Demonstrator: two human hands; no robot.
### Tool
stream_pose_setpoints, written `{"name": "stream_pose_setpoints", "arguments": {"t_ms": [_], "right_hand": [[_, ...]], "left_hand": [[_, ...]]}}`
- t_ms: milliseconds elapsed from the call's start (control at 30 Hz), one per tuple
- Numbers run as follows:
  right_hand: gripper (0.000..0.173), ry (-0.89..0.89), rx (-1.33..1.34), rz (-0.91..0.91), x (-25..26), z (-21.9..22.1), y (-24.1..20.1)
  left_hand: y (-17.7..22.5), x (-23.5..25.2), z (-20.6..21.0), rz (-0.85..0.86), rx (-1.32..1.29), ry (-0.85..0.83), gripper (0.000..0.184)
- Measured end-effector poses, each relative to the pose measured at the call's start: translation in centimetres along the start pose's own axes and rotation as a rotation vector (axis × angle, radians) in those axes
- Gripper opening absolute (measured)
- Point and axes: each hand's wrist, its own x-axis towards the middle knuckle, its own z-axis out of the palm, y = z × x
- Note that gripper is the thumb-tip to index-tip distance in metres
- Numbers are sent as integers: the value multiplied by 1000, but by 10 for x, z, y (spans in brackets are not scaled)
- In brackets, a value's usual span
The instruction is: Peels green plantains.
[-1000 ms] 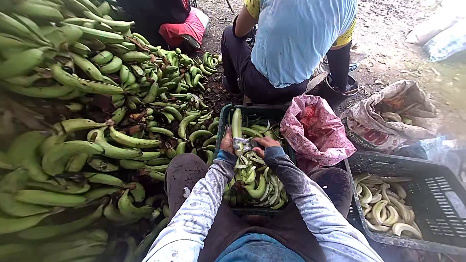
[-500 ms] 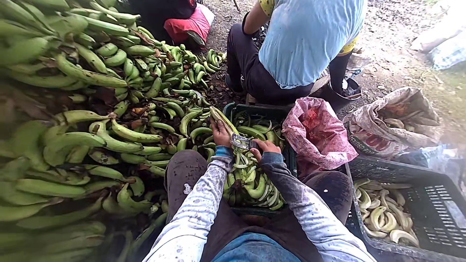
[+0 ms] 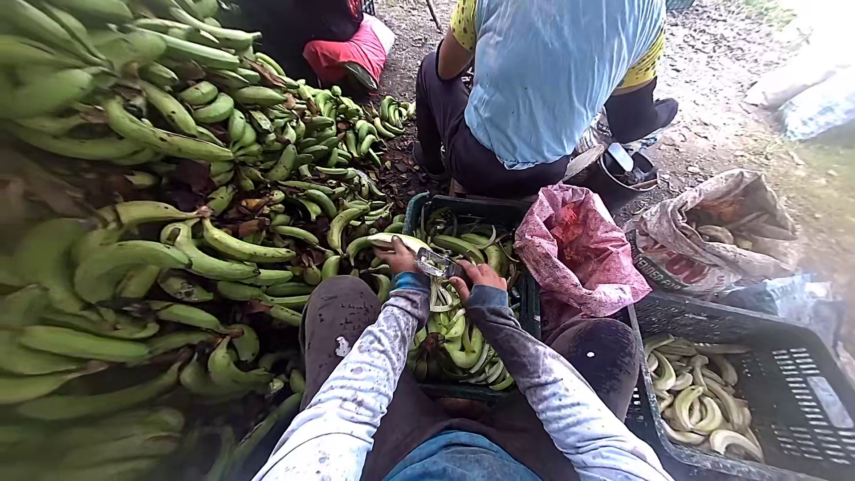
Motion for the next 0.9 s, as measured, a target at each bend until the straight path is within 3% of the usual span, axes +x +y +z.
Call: {"name": "stream_pose_setpoints", "arguments": {"t_ms": [67, 133, 233, 300, 367, 500, 600, 667, 767, 833, 900], "right_hand": [[53, -1, -3, 17, 4, 3, 1], [52, -22, 64, 55, 19, -6, 12], [50, 86, 267, 138, 51, -8, 46], [48, 97, 409, 180, 70, -8, 65], [48, 79, 407, 134, 64, -13, 65], [50, 75, 80, 7, 10, -10, 24], [51, 288, -50, -215, -11, 14, 15], [50, 365, -85, -267, -13, 20, 16], [52, 236, -109, -170, -8, 6, 11], [52, 70, -65, 12, 4, -11, 9], [51, 35, 84, 117, 22, -20, 20]], "left_hand": [[6, -5, -3, -14, 40, -22, 65], [24, -25, -13, -10, 143, -408, 55], [36, -36, -24, -36, 417, -1059, 52], [37, -38, -25, -93, 567, -1312, 54], [32, -38, -24, -116, 591, -1286, 52], [24, -28, -16, -168, 366, -695, 44], [13, -8, -10, -406, -39, -419, 34], [5, 1, -14, -439, -99, -401, 28], [15, -9, -17, -322, 87, -465, 40], [34, -24, -21, -150, 211, -654, 48], [41, -30, -28, 20, 351, -953, 52]]}}
